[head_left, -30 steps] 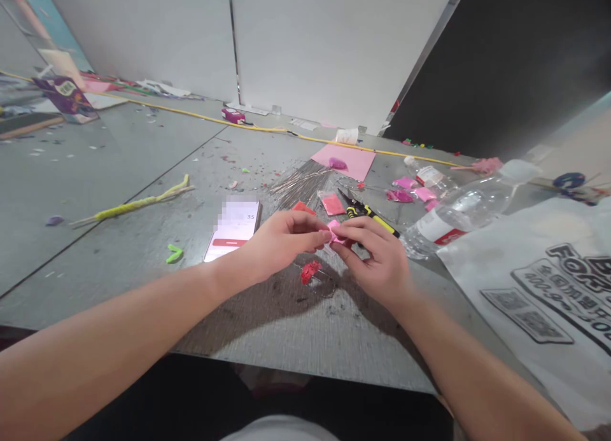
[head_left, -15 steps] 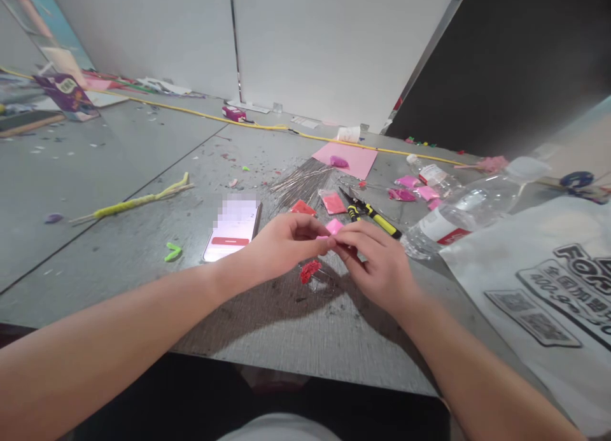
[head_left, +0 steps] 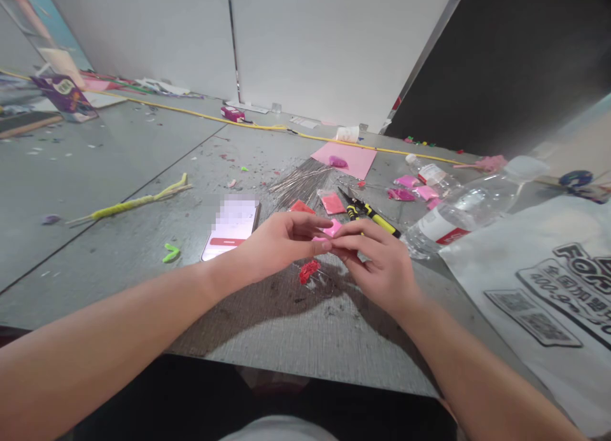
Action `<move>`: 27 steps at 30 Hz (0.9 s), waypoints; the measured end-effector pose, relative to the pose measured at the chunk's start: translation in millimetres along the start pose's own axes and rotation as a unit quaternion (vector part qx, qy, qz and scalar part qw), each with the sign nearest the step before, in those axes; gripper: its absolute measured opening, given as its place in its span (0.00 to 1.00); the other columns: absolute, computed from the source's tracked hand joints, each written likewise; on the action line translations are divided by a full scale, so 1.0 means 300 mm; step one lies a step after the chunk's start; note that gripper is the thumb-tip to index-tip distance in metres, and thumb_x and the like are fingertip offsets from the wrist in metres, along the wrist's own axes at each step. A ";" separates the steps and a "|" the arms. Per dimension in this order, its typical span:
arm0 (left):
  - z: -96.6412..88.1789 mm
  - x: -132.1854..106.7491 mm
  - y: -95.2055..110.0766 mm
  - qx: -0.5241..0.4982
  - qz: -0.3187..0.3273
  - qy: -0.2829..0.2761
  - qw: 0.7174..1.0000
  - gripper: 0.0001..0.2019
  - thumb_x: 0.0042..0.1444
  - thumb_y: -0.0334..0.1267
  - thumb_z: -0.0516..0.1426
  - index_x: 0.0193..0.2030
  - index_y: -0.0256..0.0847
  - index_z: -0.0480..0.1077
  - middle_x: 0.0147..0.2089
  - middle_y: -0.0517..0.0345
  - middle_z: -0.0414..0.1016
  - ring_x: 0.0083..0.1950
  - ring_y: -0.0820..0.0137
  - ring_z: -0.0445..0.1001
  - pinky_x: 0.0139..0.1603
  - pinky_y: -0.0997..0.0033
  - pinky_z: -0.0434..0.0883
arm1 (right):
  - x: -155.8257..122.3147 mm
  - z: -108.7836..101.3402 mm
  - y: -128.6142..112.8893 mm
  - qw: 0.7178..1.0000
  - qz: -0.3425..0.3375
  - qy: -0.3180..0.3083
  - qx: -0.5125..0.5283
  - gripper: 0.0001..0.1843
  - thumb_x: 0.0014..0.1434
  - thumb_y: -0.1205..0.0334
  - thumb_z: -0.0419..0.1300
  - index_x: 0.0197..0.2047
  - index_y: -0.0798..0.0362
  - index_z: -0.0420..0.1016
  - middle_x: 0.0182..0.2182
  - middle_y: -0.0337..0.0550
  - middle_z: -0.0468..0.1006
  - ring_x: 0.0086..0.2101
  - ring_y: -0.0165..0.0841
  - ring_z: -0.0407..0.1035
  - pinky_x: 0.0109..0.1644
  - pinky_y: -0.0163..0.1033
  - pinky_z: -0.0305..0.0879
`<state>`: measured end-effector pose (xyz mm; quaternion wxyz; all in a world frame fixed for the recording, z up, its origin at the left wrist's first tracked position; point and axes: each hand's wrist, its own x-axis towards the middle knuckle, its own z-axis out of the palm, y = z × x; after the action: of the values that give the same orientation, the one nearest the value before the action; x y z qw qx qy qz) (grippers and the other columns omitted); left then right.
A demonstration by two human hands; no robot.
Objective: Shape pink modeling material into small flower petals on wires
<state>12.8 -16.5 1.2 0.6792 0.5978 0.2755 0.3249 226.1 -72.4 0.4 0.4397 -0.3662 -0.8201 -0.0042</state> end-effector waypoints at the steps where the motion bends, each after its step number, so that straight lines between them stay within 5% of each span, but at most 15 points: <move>1: -0.002 0.001 -0.001 -0.001 -0.003 -0.006 1.000 0.21 0.55 0.41 0.74 0.55 0.41 0.82 0.51 0.52 0.87 0.53 0.64 0.83 0.60 0.59 0.77 | 0.000 -0.002 -0.002 1.000 -0.002 -0.003 0.002 0.09 0.68 0.73 0.65 0.44 0.50 0.83 0.42 0.46 0.84 0.43 0.35 0.80 0.48 0.40 0.78; 4: -0.005 0.000 0.003 0.006 -0.003 -0.013 1.000 0.18 0.56 0.42 0.74 0.51 0.40 0.84 0.50 0.52 0.87 0.52 0.64 0.84 0.59 0.61 0.77 | 0.001 -0.002 -0.012 0.999 0.029 -0.007 0.029 0.08 0.69 0.71 0.64 0.42 0.48 0.84 0.42 0.44 0.86 0.42 0.36 0.81 0.48 0.42 0.79; 6: -0.004 -0.002 0.008 0.012 0.005 -0.010 1.000 0.16 0.57 0.43 0.73 0.50 0.41 0.84 0.49 0.52 0.87 0.51 0.65 0.84 0.58 0.62 0.77 | 0.001 0.003 -0.021 0.993 0.108 0.001 0.055 0.06 0.69 0.67 0.65 0.41 0.48 0.84 0.39 0.43 0.87 0.40 0.36 0.82 0.44 0.41 0.79; 9: -0.006 -0.004 0.012 0.034 0.010 0.008 0.999 0.15 0.59 0.45 0.72 0.50 0.42 0.84 0.48 0.54 0.87 0.50 0.66 0.84 0.54 0.64 0.77 | -0.003 0.012 -0.026 0.958 0.265 0.026 0.105 0.05 0.68 0.59 0.67 0.39 0.50 0.84 0.33 0.42 0.87 0.29 0.33 0.79 0.32 0.38 0.75; 12: -0.013 -0.001 0.008 0.071 0.007 0.025 0.997 0.16 0.60 0.46 0.71 0.51 0.43 0.84 0.47 0.54 0.87 0.48 0.67 0.83 0.50 0.66 0.76 | -0.009 0.018 -0.014 0.926 0.339 0.050 0.158 0.08 0.64 0.55 0.71 0.40 0.51 0.85 0.31 0.42 0.86 0.25 0.32 0.77 0.29 0.37 0.75; 15: -0.017 0.004 0.000 0.079 0.003 0.030 0.996 0.15 0.61 0.47 0.70 0.51 0.43 0.83 0.47 0.55 0.87 0.47 0.68 0.83 0.49 0.67 0.76 | -0.013 0.022 -0.002 0.924 0.331 0.051 0.187 0.08 0.62 0.57 0.73 0.42 0.50 0.86 0.35 0.44 0.88 0.31 0.34 0.80 0.33 0.38 0.77; 24: -0.008 0.001 0.007 0.103 -0.023 0.018 0.994 0.17 0.59 0.42 0.71 0.52 0.40 0.81 0.45 0.52 0.87 0.46 0.66 0.83 0.48 0.66 0.77 | 0.001 0.018 -0.005 0.978 0.171 -0.012 0.121 0.03 0.64 0.64 0.71 0.39 0.46 0.87 0.37 0.42 0.86 0.37 0.34 0.79 0.40 0.40 0.75; 27: -0.008 -0.002 0.012 0.125 -0.026 0.021 0.992 0.19 0.57 0.46 0.72 0.53 0.40 0.82 0.47 0.50 0.86 0.47 0.64 0.83 0.48 0.64 0.77 | 0.003 0.007 0.002 0.969 0.221 -0.029 0.110 0.06 0.66 0.60 0.69 0.36 0.49 0.83 0.33 0.42 0.85 0.33 0.34 0.78 0.36 0.39 0.73</move>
<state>10.1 -15.0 4.3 0.6012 0.6636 0.3436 0.2830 224.7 -70.7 -0.4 0.4435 -0.4881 -0.7264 0.1934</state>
